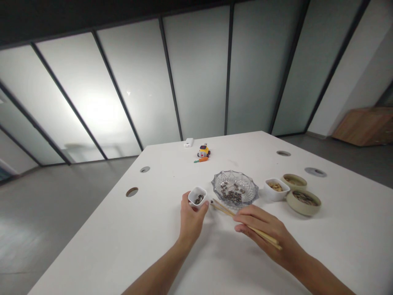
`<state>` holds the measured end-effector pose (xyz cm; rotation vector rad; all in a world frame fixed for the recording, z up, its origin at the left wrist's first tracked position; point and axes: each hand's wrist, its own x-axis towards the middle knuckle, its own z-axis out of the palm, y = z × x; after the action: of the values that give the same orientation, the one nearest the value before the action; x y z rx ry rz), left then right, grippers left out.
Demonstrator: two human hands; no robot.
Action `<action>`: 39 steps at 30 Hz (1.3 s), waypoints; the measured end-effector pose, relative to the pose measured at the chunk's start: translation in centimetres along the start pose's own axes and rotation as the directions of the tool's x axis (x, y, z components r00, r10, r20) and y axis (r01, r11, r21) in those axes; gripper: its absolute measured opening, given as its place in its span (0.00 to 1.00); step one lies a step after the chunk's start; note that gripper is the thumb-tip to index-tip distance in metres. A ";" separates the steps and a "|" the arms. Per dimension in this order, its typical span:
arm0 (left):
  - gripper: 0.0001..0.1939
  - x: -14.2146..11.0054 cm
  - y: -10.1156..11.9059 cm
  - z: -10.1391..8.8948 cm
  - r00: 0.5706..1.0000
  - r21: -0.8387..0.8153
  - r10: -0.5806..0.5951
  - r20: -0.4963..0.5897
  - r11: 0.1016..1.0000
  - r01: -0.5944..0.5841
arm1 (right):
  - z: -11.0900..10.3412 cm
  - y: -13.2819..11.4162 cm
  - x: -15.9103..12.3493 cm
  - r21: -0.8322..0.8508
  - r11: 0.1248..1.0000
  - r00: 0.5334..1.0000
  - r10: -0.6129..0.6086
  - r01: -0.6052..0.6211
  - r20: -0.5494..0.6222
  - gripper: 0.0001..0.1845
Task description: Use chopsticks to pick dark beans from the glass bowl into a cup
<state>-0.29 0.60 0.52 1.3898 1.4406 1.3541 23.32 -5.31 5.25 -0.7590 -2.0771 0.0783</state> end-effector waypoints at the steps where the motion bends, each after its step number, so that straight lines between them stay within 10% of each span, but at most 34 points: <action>1: 0.26 0.0 0.1 0.0 1.000 -0.005 0.001 -0.002 1.000 -0.001 | 0.1 0.1 -0.1 0.001 1.000 1.000 0.002 -0.002 -0.001 0.08; 39: 0.25 -0.2 0.3 -0.2 1.000 -0.019 0.000 0.001 1.000 0.000 | -0.1 -0.1 0.4 0.032 0.999 1.000 0.022 -0.022 -0.006 0.09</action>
<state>-0.36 0.38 0.84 1.3781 1.4235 1.3630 23.21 -5.19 5.65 -0.7623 -2.0566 0.1206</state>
